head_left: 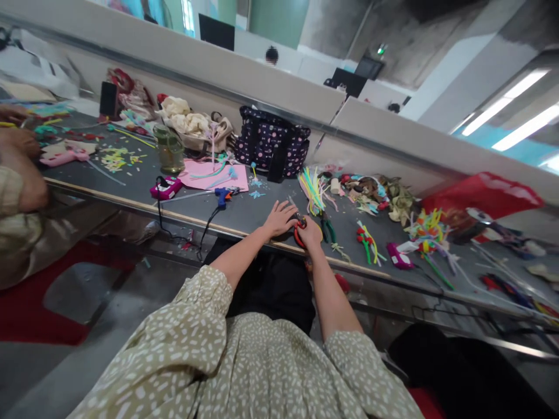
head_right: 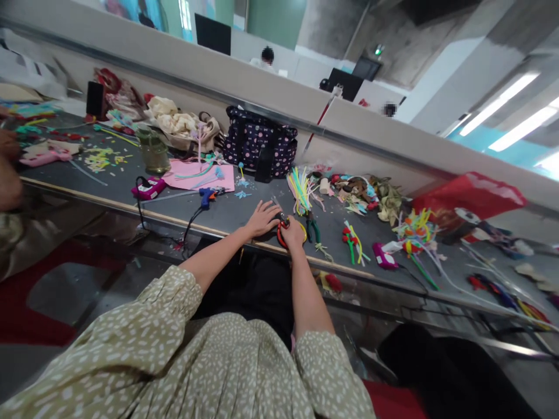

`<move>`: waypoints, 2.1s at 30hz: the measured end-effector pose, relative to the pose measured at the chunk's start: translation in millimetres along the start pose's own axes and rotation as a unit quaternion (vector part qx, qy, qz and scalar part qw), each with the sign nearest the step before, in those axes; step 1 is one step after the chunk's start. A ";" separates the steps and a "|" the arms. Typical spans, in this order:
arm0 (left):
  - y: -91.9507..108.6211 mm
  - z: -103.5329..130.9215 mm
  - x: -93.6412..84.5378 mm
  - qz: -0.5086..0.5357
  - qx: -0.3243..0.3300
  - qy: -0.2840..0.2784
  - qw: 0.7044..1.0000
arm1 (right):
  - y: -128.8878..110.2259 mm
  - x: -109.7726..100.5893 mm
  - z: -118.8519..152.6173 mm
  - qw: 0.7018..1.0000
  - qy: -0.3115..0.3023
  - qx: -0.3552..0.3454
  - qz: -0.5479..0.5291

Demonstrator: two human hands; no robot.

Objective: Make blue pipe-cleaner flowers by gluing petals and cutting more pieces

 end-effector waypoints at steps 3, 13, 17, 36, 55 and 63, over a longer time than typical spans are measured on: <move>-21.0 -22.5 -5.5 -0.001 -0.025 -0.011 1.000 | 1.3 0.4 -1.1 1.000 0.003 0.004 0.006; -114.3 2.6 -41.6 0.183 -0.246 0.162 0.938 | 4.3 -0.6 -0.6 1.000 -0.002 0.017 -0.014; -115.8 38.4 -24.2 0.197 -0.258 0.163 0.932 | 5.6 -0.9 0.0 1.000 -0.003 0.022 -0.016; -15.9 36.7 -0.8 0.148 0.094 -0.037 0.984 | 7.0 -0.5 1.7 1.000 0.004 0.019 0.002; -33.2 13.3 2.6 0.204 -0.171 0.059 0.962 | 5.3 -1.6 2.2 1.000 0.008 0.013 -0.016; -58.2 26.7 2.1 0.317 -0.190 0.149 0.917 | 4.9 -4.0 6.2 0.999 0.009 0.014 -0.027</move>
Point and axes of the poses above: each hand's wrist, its own z-axis away from the middle knuckle, its own x-axis out of the palm, y = z × x, the point moved 8 cm from there along -z, towards the middle knuckle, and after that the axes turned 11 degrees about -y, right-handed, at the moved point
